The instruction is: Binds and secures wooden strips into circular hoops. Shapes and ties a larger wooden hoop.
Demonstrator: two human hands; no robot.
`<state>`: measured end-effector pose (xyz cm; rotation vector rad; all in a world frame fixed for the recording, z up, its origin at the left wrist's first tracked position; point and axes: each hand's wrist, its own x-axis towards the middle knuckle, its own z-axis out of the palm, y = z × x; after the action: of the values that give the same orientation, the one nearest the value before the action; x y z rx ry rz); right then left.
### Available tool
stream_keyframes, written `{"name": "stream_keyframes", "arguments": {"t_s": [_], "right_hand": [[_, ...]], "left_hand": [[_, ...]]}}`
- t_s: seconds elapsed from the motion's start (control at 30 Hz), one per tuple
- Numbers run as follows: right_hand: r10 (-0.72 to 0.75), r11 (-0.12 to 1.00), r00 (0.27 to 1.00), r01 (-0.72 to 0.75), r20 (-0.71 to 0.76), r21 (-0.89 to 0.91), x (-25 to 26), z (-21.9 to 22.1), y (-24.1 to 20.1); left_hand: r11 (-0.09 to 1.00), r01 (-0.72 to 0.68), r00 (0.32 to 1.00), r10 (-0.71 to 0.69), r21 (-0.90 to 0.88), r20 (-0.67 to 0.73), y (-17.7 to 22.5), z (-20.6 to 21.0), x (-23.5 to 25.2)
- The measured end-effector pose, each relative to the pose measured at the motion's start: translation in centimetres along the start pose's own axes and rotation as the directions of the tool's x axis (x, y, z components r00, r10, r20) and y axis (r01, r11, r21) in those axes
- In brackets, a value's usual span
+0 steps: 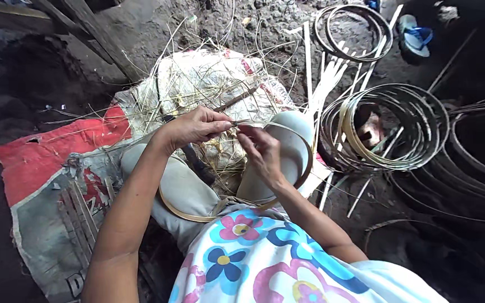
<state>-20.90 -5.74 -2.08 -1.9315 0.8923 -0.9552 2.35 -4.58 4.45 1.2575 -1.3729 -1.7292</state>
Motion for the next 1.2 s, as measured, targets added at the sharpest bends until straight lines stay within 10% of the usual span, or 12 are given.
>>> {"name": "stream_keyframes", "arguments": {"t_s": [0.1, 0.2, 0.33, 0.43, 0.7, 0.9, 1.07, 1.2], "right_hand": [[0.248, 0.903, 0.952, -0.294, 0.178, 0.315, 0.1, 1.6, 0.6], [0.176, 0.902, 0.976, -0.212, 0.126, 0.376, 0.4, 2.9, 1.1], [-0.206, 0.949, 0.961, 0.242, 0.184, -0.201, 1.6, 1.6, 1.1], [-0.14, 0.854, 0.912, 0.308, 0.386, -0.418, 1.6, 1.0, -1.3], [-0.184, 0.884, 0.633, 0.441, 0.752, -0.155, 10.4, -4.5, -13.5], [0.038, 0.941, 0.353, 0.301, 0.935, -0.152, 16.6, -1.0, -7.1], [0.01, 0.97, 0.789, -0.156, 0.614, 0.184, 16.0, -6.9, -10.1], [-0.332, 0.878, 0.797, 0.067, 0.504, 0.474, 7.6, -14.2, -9.8]], "left_hand": [[1.0, -0.001, 1.0, 0.001, 0.011, 0.004, 0.2, 0.1, 0.1], [0.992, -0.049, 0.998, 0.052, 0.113, -0.022, 0.6, 0.2, -0.5], [0.881, -0.062, 0.991, 0.11, 0.47, -0.075, 0.4, -0.3, -3.0], [0.804, -0.018, 0.953, 0.193, 0.594, -0.232, -0.3, 1.5, -3.1], [0.665, 0.009, 0.835, 0.406, 0.746, -0.372, -0.9, 6.5, -4.3], [0.598, -0.021, 0.754, 0.536, 0.801, -0.38, 0.1, 8.8, -4.6], [0.762, -0.071, 0.84, 0.394, 0.644, -0.373, 0.3, 8.0, -6.1], [0.952, -0.069, 0.918, 0.178, 0.298, -0.354, 1.4, 7.4, -6.1]]}}
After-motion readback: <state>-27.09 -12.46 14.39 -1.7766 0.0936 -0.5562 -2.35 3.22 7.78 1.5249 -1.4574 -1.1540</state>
